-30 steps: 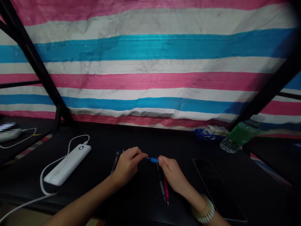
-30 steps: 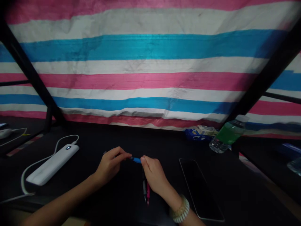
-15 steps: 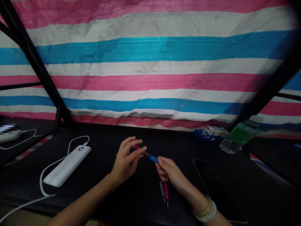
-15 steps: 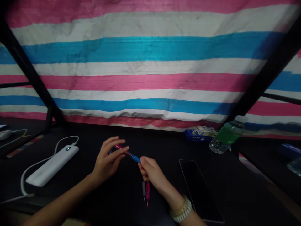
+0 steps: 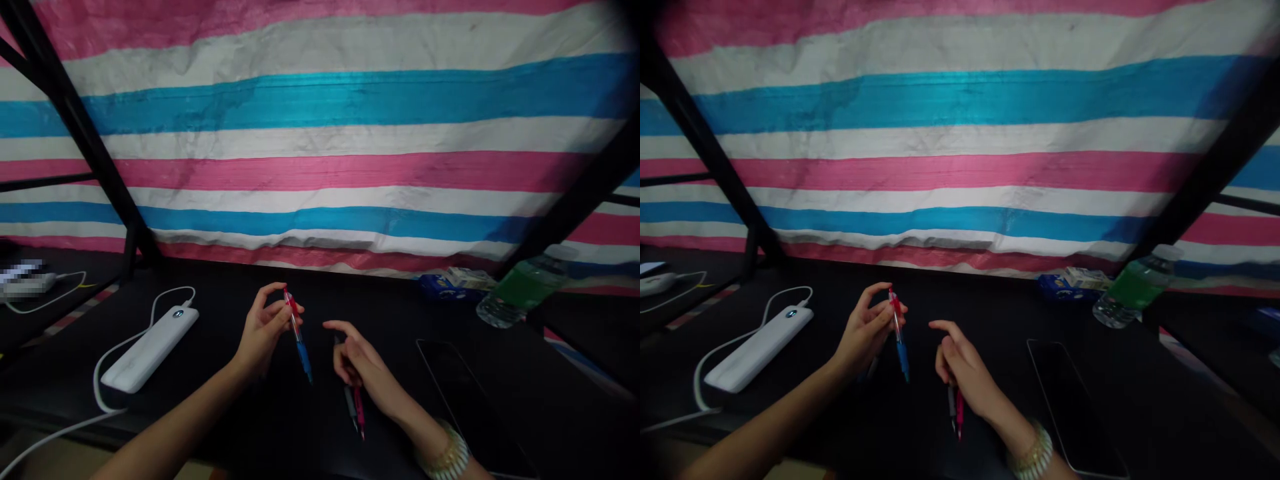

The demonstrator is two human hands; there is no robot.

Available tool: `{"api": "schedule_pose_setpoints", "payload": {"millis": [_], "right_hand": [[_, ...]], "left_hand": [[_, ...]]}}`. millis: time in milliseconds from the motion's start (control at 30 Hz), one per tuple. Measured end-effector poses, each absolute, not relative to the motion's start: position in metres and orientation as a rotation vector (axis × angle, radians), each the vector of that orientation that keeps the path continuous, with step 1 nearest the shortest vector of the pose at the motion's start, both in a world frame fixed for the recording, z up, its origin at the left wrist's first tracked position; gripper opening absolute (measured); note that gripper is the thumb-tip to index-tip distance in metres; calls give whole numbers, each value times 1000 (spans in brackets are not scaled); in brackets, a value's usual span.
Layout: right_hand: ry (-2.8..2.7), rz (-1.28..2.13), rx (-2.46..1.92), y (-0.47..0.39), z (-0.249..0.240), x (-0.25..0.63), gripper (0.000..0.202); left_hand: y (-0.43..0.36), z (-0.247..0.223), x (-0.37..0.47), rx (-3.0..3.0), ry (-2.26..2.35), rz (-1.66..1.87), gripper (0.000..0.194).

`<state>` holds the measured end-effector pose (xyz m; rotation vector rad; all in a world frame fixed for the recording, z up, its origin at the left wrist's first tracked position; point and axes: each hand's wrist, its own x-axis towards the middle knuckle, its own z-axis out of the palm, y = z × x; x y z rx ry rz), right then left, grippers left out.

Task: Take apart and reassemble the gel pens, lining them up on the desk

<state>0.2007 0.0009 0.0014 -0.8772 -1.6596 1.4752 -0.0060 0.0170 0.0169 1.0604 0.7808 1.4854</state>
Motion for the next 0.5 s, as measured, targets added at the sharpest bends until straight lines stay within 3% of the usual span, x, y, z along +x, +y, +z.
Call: {"api": "schedule_pose_setpoints", "payload": {"millis": [500], "right_hand": [[-1607, 1356, -890, 4, -2, 202, 50]], "left_hand": [[22, 11, -8, 1110, 836, 1425, 44]]}}
